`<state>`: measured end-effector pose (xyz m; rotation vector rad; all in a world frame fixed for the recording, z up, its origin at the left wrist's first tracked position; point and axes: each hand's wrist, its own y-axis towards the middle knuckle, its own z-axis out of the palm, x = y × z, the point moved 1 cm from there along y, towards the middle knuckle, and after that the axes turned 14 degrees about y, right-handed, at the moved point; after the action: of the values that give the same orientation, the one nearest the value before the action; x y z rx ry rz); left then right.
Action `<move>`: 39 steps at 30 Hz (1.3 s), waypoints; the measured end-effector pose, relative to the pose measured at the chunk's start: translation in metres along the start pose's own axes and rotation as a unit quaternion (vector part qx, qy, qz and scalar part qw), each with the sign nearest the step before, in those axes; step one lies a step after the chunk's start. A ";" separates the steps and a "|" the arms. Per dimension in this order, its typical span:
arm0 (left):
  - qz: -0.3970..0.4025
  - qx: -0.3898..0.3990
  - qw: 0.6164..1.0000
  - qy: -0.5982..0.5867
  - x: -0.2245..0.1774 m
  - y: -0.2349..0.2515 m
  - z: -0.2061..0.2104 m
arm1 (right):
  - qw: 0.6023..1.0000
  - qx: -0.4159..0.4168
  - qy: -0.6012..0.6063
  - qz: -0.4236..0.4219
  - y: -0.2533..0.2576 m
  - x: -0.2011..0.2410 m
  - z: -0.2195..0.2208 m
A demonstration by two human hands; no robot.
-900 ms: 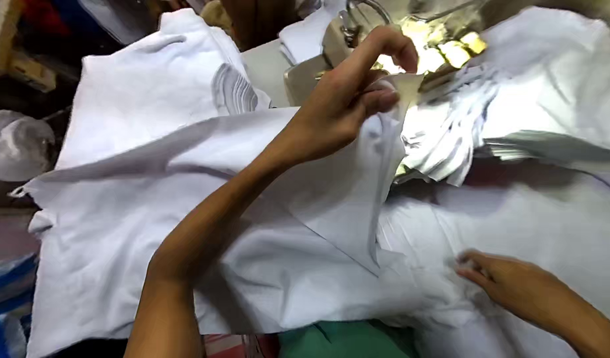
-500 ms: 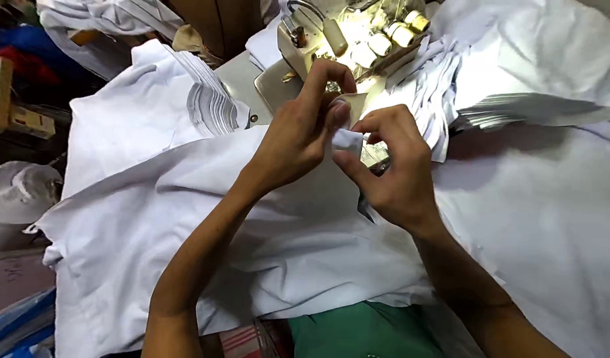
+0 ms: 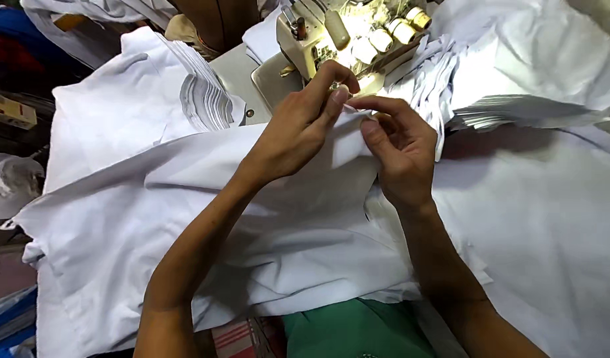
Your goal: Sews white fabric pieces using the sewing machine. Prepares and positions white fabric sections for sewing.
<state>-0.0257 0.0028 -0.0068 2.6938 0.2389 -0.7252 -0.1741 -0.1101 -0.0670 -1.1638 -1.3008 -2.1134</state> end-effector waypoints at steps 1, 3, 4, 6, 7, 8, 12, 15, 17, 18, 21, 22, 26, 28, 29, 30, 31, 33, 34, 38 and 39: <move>-0.007 0.011 0.999 -0.031 -0.001 -0.004 -0.002 | 1.000 -0.006 0.011 -0.013 0.001 -0.002 0.000; -0.004 0.032 0.996 -0.082 0.001 0.002 -0.005 | 0.999 -0.021 0.014 -0.020 0.001 -0.008 0.000; 0.001 0.034 0.996 -0.083 0.002 0.004 -0.006 | 1.000 -0.029 0.003 -0.008 -0.001 -0.010 -0.001; 0.016 0.015 0.999 -0.045 0.004 0.004 -0.006 | 0.998 -0.048 -0.039 0.021 -0.005 -0.015 -0.001; 0.018 -0.002 1.000 -0.024 0.004 0.004 -0.005 | 0.996 -0.050 -0.060 0.035 -0.006 -0.016 -0.002; 0.017 -0.018 1.000 -0.015 0.004 0.004 -0.004 | 0.995 -0.050 -0.074 0.042 -0.008 -0.017 -0.002; 0.008 -0.039 0.998 -0.039 0.004 0.005 0.000 | 0.991 -0.038 -0.122 0.051 -0.014 -0.015 -0.005; -0.002 -0.053 0.997 -0.055 0.004 0.006 -0.001 | 0.985 -0.028 -0.158 0.059 -0.015 -0.009 -0.006; -0.014 -0.063 0.996 -0.062 0.004 0.007 -0.002 | 0.975 -0.020 -0.214 0.056 -0.013 -0.006 -0.007; -0.016 -0.070 0.996 -0.057 0.003 0.007 -0.003 | 0.968 -0.013 -0.245 0.058 -0.012 -0.006 -0.008; 0.002 -0.079 0.997 0.014 -0.004 0.007 -0.006 | 0.966 0.006 -0.252 0.063 -0.005 -0.005 -0.011; 0.008 -0.078 0.996 0.048 -0.010 0.006 -0.007 | 0.973 0.016 -0.221 0.064 -0.001 -0.004 -0.012; 0.001 -0.062 0.989 0.131 -0.039 0.011 -0.015 | 0.993 0.065 -0.087 0.045 0.017 0.002 -0.016; -0.009 -0.069 0.984 0.163 -0.045 0.016 -0.020 | 0.995 0.068 -0.038 0.062 0.025 0.005 -0.017; -0.012 -0.068 0.983 0.171 -0.046 0.020 -0.024 | 0.995 0.063 -0.017 0.071 0.027 0.006 -0.018; -0.016 -0.063 0.983 0.172 -0.045 0.023 -0.027 | 0.996 0.055 0.001 0.074 0.028 0.006 -0.018; -0.020 -0.054 0.983 0.172 -0.044 0.025 -0.030 | 0.996 0.049 0.018 0.076 0.028 0.006 -0.018; -0.021 -0.041 0.985 0.169 -0.040 0.030 -0.035 | 0.996 0.031 0.037 0.070 0.029 0.007 -0.019; -0.018 -0.039 0.985 0.165 -0.037 0.032 -0.036 | 0.997 0.021 0.034 0.062 0.029 0.007 -0.019; 0.019 -0.042 0.986 0.159 -0.035 0.036 -0.035 | 0.998 0.026 0.013 0.063 0.031 0.008 -0.021; 0.036 -0.045 0.983 0.173 -0.036 0.036 -0.033 | 0.997 0.025 0.019 0.071 0.031 0.009 -0.022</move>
<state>-0.0322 -0.0209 0.0487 2.7093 0.2489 -0.2139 -0.1676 -0.1433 -0.0474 -1.1530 -1.2108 -1.9811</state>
